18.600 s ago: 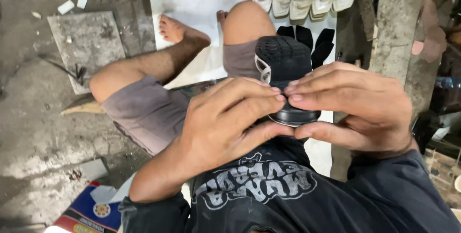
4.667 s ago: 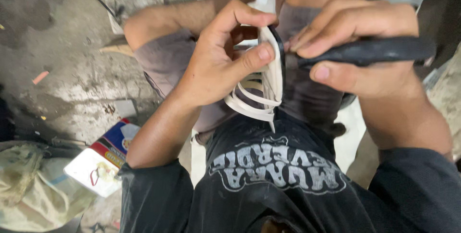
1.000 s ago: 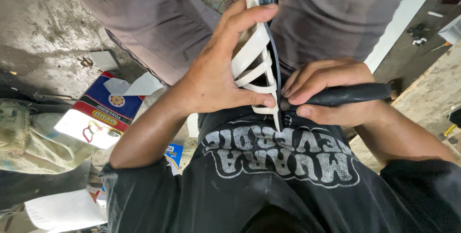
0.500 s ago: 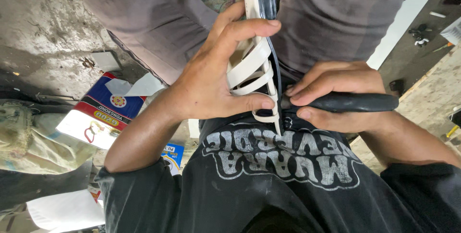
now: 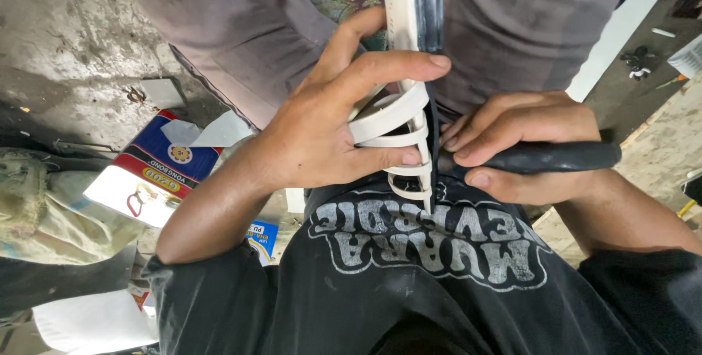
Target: The person assembles white slipper sandals by attaching black rubber soles to the upper straps. They press the sole onto the strap, then use a knife to trim excess material around the edges. The process is repeated for multiple units.
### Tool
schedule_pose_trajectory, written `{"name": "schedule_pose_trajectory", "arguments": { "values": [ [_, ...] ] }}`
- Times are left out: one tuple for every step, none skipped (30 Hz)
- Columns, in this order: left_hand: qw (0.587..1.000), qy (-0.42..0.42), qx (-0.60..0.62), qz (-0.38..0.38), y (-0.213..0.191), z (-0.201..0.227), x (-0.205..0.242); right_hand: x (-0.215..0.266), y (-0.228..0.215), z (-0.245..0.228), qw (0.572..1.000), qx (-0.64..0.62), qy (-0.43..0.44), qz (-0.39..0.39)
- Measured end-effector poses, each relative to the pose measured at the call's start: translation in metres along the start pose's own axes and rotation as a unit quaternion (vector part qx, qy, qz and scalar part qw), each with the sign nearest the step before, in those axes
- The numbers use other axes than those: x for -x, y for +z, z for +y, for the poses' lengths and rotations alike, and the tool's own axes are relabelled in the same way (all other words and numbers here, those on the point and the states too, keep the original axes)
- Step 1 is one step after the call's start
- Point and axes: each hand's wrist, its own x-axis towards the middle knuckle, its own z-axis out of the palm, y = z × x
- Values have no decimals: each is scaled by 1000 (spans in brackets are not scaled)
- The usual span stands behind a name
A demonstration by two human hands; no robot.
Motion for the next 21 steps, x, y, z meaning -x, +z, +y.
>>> {"name": "schedule_pose_trajectory", "arguments": {
  "values": [
    [1000,8,-10,6,1,1,-1,-1,0,-1,1000,-1,5,-9],
    [1000,17,-18,9,2,2,-3,-2,-1,-3,1000,0,13,-15],
    [1000,19,-20,10,4,4,-3,-3,-2,-6,1000,0,21,-20],
    [999,24,-21,12,7,5,-4,-6,-4,-10,999,-3,33,-32],
    [999,13,-27,13,9,6,-5,-8,-7,-14,998,-7,45,-44],
    [999,2,-34,16,12,8,-5,-11,-9,-18,997,-11,56,-57],
    [999,-10,-41,19,15,8,-5,-14,-13,-23,995,8,73,-73],
    [999,-20,-40,15,17,9,-5,-16,-16,-27,992,26,89,-90],
    [999,-29,-39,11,19,11,-4,-18,-18,-30,988,43,105,-108],
    [999,-24,-41,10,17,11,-6,-19,-19,-31,990,44,85,-100],
    [999,-19,-42,9,16,12,-7,-20,-20,-32,993,46,65,-92],
    [999,-5,-42,14,13,14,-7,-20,-21,-33,994,47,45,-86],
    [999,9,-42,19,9,16,-7,-19,-21,-32,996,41,35,-74],
    [998,2,-61,-3,3,18,-7,-19,-21,-31,997,37,22,-64],
    [996,-5,-81,-26,-4,20,-6,-19,-21,-30,998,33,8,-54],
    [994,-16,-100,-47,-12,23,-3,-18,-20,-29,999,29,9,-39],
    [996,1,-78,-36,-19,23,-2,-17,-19,-27,999,26,10,-25],
    [998,21,-51,-29,-27,21,-4,-15,-17,-26,1000,24,11,-8],
    [999,29,-32,-25,-31,19,-6,-13,-17,-25,1000,15,15,-4],
    [999,36,-12,-22,-33,17,-7,-11,-16,-24,1000,5,19,0],
    [999,32,-4,-21,-34,14,-8,-9,-15,-23,1000,-5,24,3]
  ]
}}
